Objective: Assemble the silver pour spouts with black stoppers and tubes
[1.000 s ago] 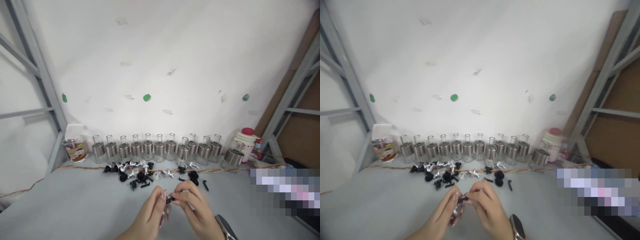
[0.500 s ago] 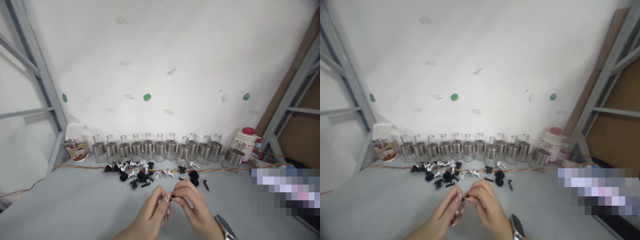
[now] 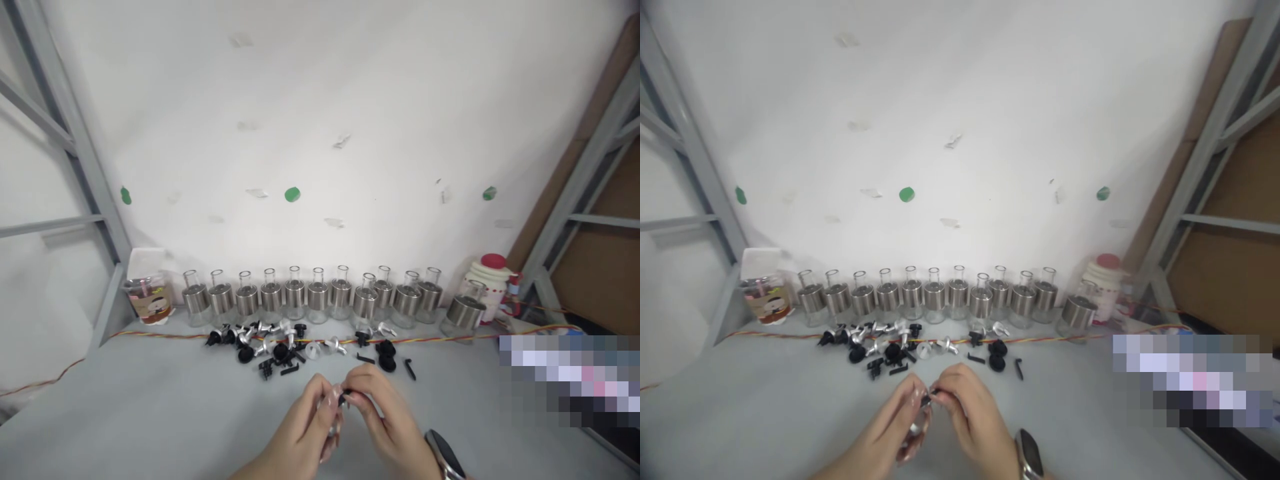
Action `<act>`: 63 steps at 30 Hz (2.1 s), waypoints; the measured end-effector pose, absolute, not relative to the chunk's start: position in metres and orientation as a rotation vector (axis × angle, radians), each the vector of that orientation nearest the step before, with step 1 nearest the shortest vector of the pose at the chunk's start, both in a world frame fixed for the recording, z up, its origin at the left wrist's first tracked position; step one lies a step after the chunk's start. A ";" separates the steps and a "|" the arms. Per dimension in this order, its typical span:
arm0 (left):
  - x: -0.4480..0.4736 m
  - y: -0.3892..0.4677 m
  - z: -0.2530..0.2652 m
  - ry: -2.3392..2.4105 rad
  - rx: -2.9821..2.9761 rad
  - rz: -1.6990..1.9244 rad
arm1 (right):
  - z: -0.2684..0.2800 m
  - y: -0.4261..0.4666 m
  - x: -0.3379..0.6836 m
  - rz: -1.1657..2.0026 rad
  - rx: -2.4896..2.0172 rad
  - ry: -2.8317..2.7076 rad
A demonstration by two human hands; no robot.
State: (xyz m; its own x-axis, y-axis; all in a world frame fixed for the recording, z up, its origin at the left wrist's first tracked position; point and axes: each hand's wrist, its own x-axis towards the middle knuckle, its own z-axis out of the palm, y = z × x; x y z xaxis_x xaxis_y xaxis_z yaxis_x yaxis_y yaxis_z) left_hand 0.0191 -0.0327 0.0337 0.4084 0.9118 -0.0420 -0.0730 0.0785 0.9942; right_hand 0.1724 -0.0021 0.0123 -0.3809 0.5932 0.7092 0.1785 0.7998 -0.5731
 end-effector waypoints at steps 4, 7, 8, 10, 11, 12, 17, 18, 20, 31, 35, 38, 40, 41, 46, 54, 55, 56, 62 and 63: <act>0.020 -0.035 0.037 0.889 1.269 0.875 | 0.012 -0.002 0.174 0.467 -0.546 -1.947; 0.020 -0.034 0.036 0.888 1.280 0.869 | 0.010 -0.001 0.175 0.454 -0.550 -1.948; 0.020 -0.034 0.036 0.880 1.283 0.864 | 0.009 -0.001 0.176 0.451 -0.553 -1.949; 0.020 -0.033 0.035 0.869 1.271 0.852 | 0.008 -0.001 0.176 0.443 -0.555 -1.948; 0.019 -0.032 0.034 0.865 1.259 0.844 | 0.008 -0.002 0.176 0.439 -0.555 -1.947; 0.019 -0.032 0.034 0.861 1.248 0.840 | 0.008 -0.002 0.175 0.435 -0.557 -1.944; 0.018 -0.029 0.033 0.837 1.258 0.819 | 0.008 -0.003 0.174 0.429 -0.565 -1.929; 0.018 -0.029 0.032 0.833 1.262 0.814 | 0.009 -0.003 0.174 0.430 -0.563 -1.927; 0.018 -0.029 0.031 0.828 1.262 0.811 | 0.011 -0.003 0.174 0.431 -0.561 -1.929; 0.015 -0.030 0.037 0.821 1.280 0.794 | 0.013 -0.003 0.172 0.441 -0.563 -1.940; 0.015 -0.029 0.036 0.836 1.263 0.808 | 0.013 -0.004 0.172 0.457 -0.579 -1.937; 0.014 -0.029 0.038 0.840 1.261 0.804 | 0.014 -0.004 0.173 0.473 -0.582 -1.940; 0.013 -0.029 0.039 0.838 1.262 0.795 | 0.015 -0.004 0.173 0.469 -0.572 -1.944; 0.013 -0.029 0.039 0.837 1.263 0.792 | 0.015 -0.004 0.173 0.464 -0.569 -1.946; 0.013 -0.028 0.034 0.833 1.260 0.812 | 0.017 -0.004 0.173 0.463 -0.582 -1.960; 0.017 -0.027 0.026 0.873 1.207 0.874 | 0.020 -0.006 0.172 0.467 -0.580 -1.949; 0.017 -0.027 0.026 0.881 1.189 0.872 | 0.020 -0.006 0.172 0.457 -0.576 -1.951; 0.018 -0.027 0.027 0.881 1.174 0.874 | 0.021 -0.007 0.172 0.450 -0.572 -1.956; 0.016 -0.027 0.031 0.879 1.175 0.858 | 0.022 -0.006 0.171 0.463 -0.562 -1.952; 0.015 -0.027 0.032 0.888 1.179 0.855 | 0.022 -0.006 0.171 0.474 -0.560 -1.950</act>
